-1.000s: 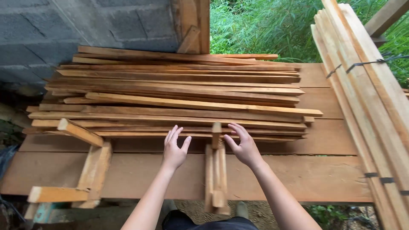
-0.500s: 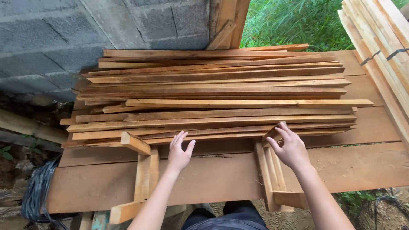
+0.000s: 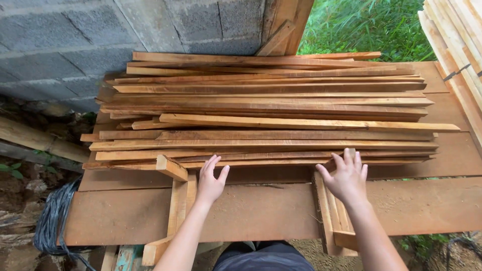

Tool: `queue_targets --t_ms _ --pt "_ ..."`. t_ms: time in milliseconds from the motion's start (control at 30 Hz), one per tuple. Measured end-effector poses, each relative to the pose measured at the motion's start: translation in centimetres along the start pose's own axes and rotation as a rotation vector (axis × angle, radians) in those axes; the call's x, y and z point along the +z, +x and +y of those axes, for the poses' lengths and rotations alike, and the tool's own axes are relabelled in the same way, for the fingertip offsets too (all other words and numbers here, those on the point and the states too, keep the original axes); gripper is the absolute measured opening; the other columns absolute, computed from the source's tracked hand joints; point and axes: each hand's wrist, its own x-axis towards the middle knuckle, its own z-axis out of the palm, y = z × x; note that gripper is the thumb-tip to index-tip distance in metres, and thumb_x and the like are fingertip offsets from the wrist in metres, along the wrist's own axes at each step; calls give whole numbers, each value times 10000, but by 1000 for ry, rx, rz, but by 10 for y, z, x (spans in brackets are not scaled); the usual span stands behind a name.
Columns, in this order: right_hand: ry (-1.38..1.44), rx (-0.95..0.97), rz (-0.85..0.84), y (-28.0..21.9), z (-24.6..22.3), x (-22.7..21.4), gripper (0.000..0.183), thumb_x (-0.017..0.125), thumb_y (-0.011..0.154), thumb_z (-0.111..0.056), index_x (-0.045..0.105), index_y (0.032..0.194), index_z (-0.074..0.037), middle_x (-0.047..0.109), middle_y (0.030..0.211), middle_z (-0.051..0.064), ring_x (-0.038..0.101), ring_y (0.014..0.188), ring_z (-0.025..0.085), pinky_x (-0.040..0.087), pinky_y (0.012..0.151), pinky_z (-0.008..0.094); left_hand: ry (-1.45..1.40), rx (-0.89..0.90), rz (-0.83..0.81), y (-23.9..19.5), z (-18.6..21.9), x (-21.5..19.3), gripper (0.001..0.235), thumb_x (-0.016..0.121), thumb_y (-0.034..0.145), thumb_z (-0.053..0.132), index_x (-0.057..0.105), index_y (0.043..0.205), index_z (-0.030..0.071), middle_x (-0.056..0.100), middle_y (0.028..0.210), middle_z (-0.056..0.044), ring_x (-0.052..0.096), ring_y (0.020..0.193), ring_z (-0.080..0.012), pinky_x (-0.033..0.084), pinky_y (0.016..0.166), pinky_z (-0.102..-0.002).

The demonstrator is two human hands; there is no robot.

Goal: The person lifts a bundle of thin wooden planks tied with black straps from a pile and places it onto a wooden workbench. They then proceed to pick up individual planks from the stack and arrange them one by one on the workbench surface.

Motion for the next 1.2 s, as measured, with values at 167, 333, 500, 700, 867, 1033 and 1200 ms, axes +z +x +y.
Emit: queue_targets --t_ms 167,333,500,700,867,1033,1200 --pt "112 -85 -15 -4 -44 -3 761 580 905 -665 538 1461 -146 347 1636 112 209 1547 348 123 1237 574 -4 -18 -17 2 24 -3 549 679 932 384 600 1381 78 507 1541 -123 368 1490 -328 299 1207 -445" --pt "295 -197 -54 3 -64 17 736 600 904 -617 542 1458 -137 366 1622 120 238 1531 351 178 1222 544 -23 -4 2 3 29 3 538 675 934 376 610 1376 76 514 1540 -121 373 1491 -330 303 1208 -444" --pt "383 -252 -122 5 -68 39 697 639 889 -584 573 1430 -151 416 1610 89 322 1517 318 236 1225 523 -23 -4 27 0 16 23 533 684 931 382 622 1368 83 539 1522 -116 383 1483 -332 309 1209 -451" --pt "417 -239 -187 5 -76 45 677 634 907 -566 564 1439 -153 411 1610 83 340 1505 313 262 1222 471 -26 -47 -29 10 10 25 541 680 925 395 620 1369 93 538 1521 -100 373 1489 -320 307 1208 -449" --pt "443 -205 -221 9 -98 41 686 630 912 -564 541 1457 -156 394 1614 79 338 1498 315 269 1209 484 -32 -101 -116 25 28 -1 545 646 946 401 584 1400 104 483 1557 -85 327 1509 -299 283 1207 -445" --pt "461 -169 -280 6 -129 36 686 632 910 -557 528 1469 -173 384 1618 67 350 1483 321 297 1196 486 -38 -125 -135 35 4 -4 549 637 952 407 579 1408 108 485 1564 -73 350 1506 -276 297 1214 -424" --pt "507 -156 -293 3 -150 38 680 646 905 -541 540 1462 -168 397 1621 52 386 1465 334 339 1186 475 -67 -132 -135 29 -21 1 539 636 958 410 590 1399 104 510 1541 -88 418 1470 -272 331 1207 -417"
